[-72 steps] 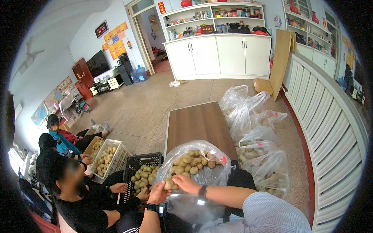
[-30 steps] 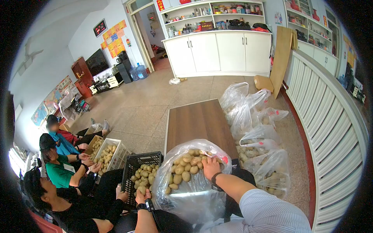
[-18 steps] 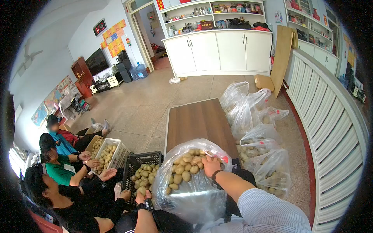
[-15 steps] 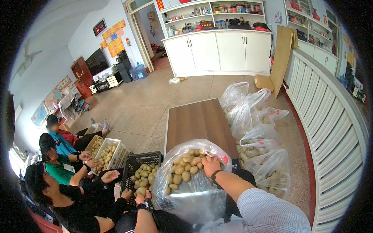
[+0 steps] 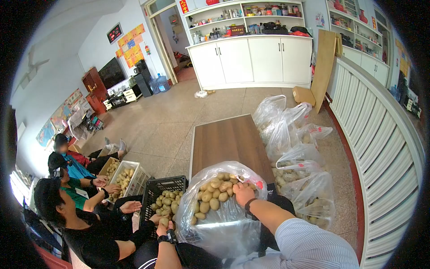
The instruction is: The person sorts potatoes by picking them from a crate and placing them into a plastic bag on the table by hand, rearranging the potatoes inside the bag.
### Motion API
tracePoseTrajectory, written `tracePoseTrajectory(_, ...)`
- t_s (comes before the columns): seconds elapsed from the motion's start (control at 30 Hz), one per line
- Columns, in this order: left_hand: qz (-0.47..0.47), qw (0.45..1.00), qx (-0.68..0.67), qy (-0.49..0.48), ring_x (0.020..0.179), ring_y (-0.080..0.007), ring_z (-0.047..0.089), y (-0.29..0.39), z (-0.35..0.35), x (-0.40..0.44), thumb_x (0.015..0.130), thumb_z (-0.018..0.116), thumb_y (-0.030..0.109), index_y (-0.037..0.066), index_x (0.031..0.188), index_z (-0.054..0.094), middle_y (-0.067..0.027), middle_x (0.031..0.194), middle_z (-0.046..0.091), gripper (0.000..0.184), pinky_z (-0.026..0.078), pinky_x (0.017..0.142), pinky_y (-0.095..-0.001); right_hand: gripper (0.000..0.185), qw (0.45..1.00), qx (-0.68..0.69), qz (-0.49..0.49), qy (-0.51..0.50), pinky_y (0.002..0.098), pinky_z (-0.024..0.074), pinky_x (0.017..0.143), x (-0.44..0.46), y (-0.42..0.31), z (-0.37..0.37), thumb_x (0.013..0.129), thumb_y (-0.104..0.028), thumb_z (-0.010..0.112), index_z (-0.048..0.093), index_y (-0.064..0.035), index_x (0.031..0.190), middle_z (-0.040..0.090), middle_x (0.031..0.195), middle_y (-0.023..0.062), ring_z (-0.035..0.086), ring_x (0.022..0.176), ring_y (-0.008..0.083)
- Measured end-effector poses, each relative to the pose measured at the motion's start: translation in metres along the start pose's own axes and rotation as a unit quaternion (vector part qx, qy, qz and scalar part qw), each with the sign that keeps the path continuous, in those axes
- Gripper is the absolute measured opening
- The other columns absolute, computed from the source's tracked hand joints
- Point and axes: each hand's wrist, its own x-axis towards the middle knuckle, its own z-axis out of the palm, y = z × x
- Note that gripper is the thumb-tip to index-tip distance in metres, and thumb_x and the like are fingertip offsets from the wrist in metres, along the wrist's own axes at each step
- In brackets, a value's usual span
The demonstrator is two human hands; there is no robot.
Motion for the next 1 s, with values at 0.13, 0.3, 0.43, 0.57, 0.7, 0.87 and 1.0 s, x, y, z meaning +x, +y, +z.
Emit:
tracePoseTrajectory(0.13,0.113,0.958,0.263,0.001,0.091,-0.0342,0.065,0.007,-0.007,-0.008,0.078,0.076,0.046,-0.003,0.119,0.058,-0.0215,0.1,0.068,0.067,0.055,0.079,-0.0394,0.042,0.998,0.011,0.02,-0.052,0.0493,0.0522,0.079,0.002,0.006,0.007,0.078,-0.013,0.062,0.052,-0.0137,0.118,0.054,0.118,0.0117,0.062,0.098,0.0369)
tracePoseTrajectory(0.3,0.12,0.969,0.211,0.037,0.092,-0.0377,0.066,0.003,-0.001,-0.005,0.078,0.073,0.051,-0.002,0.112,0.061,-0.0222,0.102,0.068,0.065,0.054,0.082,-0.0413,0.046,0.998,-0.012,0.013,-0.06,0.0492,0.0516,0.079,-0.005,0.008,0.017,0.079,-0.016,0.064,0.052,-0.0188,0.123,0.053,0.117,0.0131,0.062,0.096,0.0372)
tracePoseTrajectory(0.43,0.09,0.954,0.284,0.026,0.089,-0.0391,0.066,0.015,-0.005,-0.01,0.076,0.072,0.056,-0.001,0.106,0.064,-0.0215,0.096,0.069,0.065,0.054,0.079,-0.0422,0.036,0.999,0.013,0.032,-0.038,0.0515,0.0511,0.079,-0.016,-0.001,0.012,0.087,-0.017,0.049,0.055,-0.0208,0.122,0.054,0.117,0.0138,0.062,0.092,0.0409)
tracePoseTrajectory(0.57,0.077,0.971,0.227,0.021,0.089,-0.0399,0.066,0.032,-0.015,-0.018,0.076,0.07,0.059,-0.002,0.102,0.064,-0.0221,0.093,0.069,0.066,0.054,0.079,-0.0436,0.037,0.998,-0.005,0.02,-0.052,0.0507,0.0516,0.077,-0.022,-0.005,0.007,0.084,-0.017,0.056,0.054,-0.0199,0.121,0.055,0.114,0.0139,0.063,0.089,0.0406)
tracePoseTrajectory(0.7,0.096,0.948,0.304,-0.001,0.089,-0.0395,0.067,0.05,-0.022,-0.028,0.076,0.067,0.062,-0.003,0.101,0.064,-0.0234,0.092,0.069,0.069,0.054,0.078,-0.0447,0.034,0.998,-0.011,-0.007,-0.055,0.0518,0.0515,0.074,-0.026,-0.004,0.017,0.083,-0.018,0.059,0.054,-0.0186,0.117,0.056,0.11,0.0141,0.063,0.085,0.0412)
tracePoseTrajectory(0.87,0.083,0.937,0.338,0.003,0.089,-0.0396,0.067,0.053,-0.022,-0.032,0.077,0.066,0.062,-0.004,0.1,0.064,-0.0242,0.092,0.069,0.07,0.054,0.079,-0.0445,0.035,0.997,-0.001,-0.046,-0.06,0.0511,0.0518,0.074,-0.037,-0.012,0.016,0.083,-0.015,0.056,0.055,-0.02,0.117,0.057,0.11,0.014,0.064,0.084,0.0404)
tracePoseTrajectory(1.0,0.05,0.936,0.348,-0.006,0.091,-0.0387,0.068,0.03,-0.016,-0.016,0.075,0.064,0.068,-0.003,0.102,0.064,-0.0249,0.094,0.069,0.076,0.053,0.082,-0.0444,0.038,0.994,0.003,-0.096,-0.053,0.0494,0.0526,0.075,-0.042,-0.011,0.027,0.082,-0.015,0.057,0.056,-0.0218,0.12,0.057,0.113,0.0141,0.063,0.089,0.0401)
